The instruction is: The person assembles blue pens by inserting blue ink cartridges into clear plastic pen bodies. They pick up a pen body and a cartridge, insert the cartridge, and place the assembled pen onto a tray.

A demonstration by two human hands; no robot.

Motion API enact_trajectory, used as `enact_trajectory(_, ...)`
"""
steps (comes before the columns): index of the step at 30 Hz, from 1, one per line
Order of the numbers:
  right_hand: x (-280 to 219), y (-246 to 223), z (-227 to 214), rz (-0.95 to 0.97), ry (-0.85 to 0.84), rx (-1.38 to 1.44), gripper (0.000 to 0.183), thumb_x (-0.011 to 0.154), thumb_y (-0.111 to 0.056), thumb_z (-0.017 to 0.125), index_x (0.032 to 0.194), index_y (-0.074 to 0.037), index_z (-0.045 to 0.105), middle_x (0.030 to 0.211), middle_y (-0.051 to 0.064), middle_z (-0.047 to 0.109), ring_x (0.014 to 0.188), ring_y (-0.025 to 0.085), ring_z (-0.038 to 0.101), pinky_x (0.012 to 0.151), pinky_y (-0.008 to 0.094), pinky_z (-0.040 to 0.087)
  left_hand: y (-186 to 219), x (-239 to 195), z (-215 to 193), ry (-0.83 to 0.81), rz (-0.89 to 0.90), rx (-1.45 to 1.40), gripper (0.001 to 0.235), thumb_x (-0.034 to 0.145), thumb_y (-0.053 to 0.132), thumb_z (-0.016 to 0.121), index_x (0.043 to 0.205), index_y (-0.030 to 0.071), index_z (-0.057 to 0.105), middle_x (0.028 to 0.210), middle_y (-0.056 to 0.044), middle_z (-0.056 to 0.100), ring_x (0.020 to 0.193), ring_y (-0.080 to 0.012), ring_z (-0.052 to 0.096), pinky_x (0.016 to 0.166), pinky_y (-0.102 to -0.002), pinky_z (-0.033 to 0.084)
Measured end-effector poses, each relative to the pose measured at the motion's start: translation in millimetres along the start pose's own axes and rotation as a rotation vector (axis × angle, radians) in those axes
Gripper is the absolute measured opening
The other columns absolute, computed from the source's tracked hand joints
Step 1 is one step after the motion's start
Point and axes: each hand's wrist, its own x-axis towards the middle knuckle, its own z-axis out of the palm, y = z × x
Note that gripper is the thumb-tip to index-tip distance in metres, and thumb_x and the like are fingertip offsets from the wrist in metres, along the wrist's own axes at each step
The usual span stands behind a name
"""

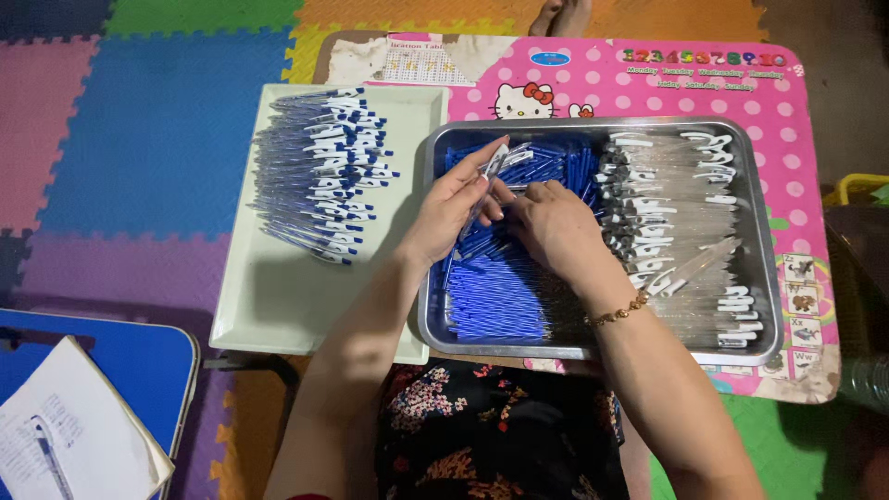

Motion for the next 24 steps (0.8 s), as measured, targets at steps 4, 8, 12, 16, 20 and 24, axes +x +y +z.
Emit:
enact_trajectory(4, 2.4, 2.6, -21.4, 0.053, -0.024, 0.077, 0.022, 0.088, -0.025, 0.075, 0.108, -0.015, 0.076, 0.094, 0.010, 0.071, 0.094, 0.034, 0.070, 0.080, 0.044, 0.059, 0.3, -0.6, -0.2, 0.008, 0.024, -0.037, 0.056, 0.111, 0.021, 0.055, 0.165, 0.014, 0.042, 0.111, -0.018, 0.076, 0.084, -0.0149, 0.077, 0.068, -0.021, 0.064)
enact_trajectory(8, 2.3, 8.8, -63.9, 0.235, 0.218, 0.533, 0.023, 0.101, -0.013, 0.072, 0.124, -0.015, 0.077, 0.096, 0.011, 0.072, 0.090, 0.033, 0.073, 0.076, 0.042, 0.058, -3.5, 1.0, -4.4, -0.009, 0.049, -0.002, 0.054, 0.111, 0.022, 0.056, 0.163, 0.012, 0.044, 0.110, -0.017, 0.076, 0.083, -0.0138, 0.076, 0.067, -0.020, 0.063)
enact_trajectory(12, -4.3, 6.4, -75.7, 0.345, 0.320, 1.018, 0.023, 0.105, -0.013, 0.075, 0.126, -0.007, 0.075, 0.098, 0.009, 0.077, 0.090, 0.014, 0.071, 0.080, 0.029, 0.059, -6.8, -0.4, -2.0, -0.056, 0.063, 0.049, 0.052, 0.111, 0.024, 0.055, 0.161, 0.011, 0.047, 0.108, -0.015, 0.077, 0.083, -0.0129, 0.077, 0.066, -0.019, 0.062)
enact_trajectory(16, -1.4, 3.2, -65.9, 0.332, 0.400, 1.213, 0.025, 0.102, -0.005, 0.077, 0.127, -0.001, 0.072, 0.097, 0.009, 0.074, 0.088, 0.013, 0.068, 0.080, 0.029, 0.060, -13.2, 1.0, -4.5, -0.109, 0.068, 0.086, 0.050, 0.111, 0.025, 0.055, 0.160, 0.011, 0.049, 0.107, -0.015, 0.077, 0.083, -0.0126, 0.077, 0.066, -0.019, 0.060)
enact_trajectory(20, 1.6, -5.1, -67.1, 0.331, 0.503, 1.484, 0.035, 0.101, -0.005, 0.077, 0.133, 0.000, 0.063, 0.099, 0.009, 0.074, 0.087, 0.012, 0.071, 0.079, 0.027, 0.063, -0.8, -2.9, 1.7, -0.149, 0.057, 0.118, 0.049, 0.112, 0.022, 0.053, 0.159, 0.010, 0.050, 0.107, -0.015, 0.078, 0.084, -0.0127, 0.076, 0.067, -0.019, 0.058)
enact_trajectory(24, 2.3, -3.1, -59.2, 0.403, 0.570, 1.602, 0.028, 0.099, -0.010, 0.081, 0.121, -0.002, 0.067, 0.094, 0.008, 0.075, 0.083, 0.010, 0.072, 0.075, 0.026, 0.065, -1.9, -1.2, 1.0, -0.183, 0.048, 0.144, 0.049, 0.112, 0.023, 0.052, 0.159, 0.011, 0.051, 0.107, -0.015, 0.078, 0.084, -0.0126, 0.076, 0.066, -0.018, 0.057)
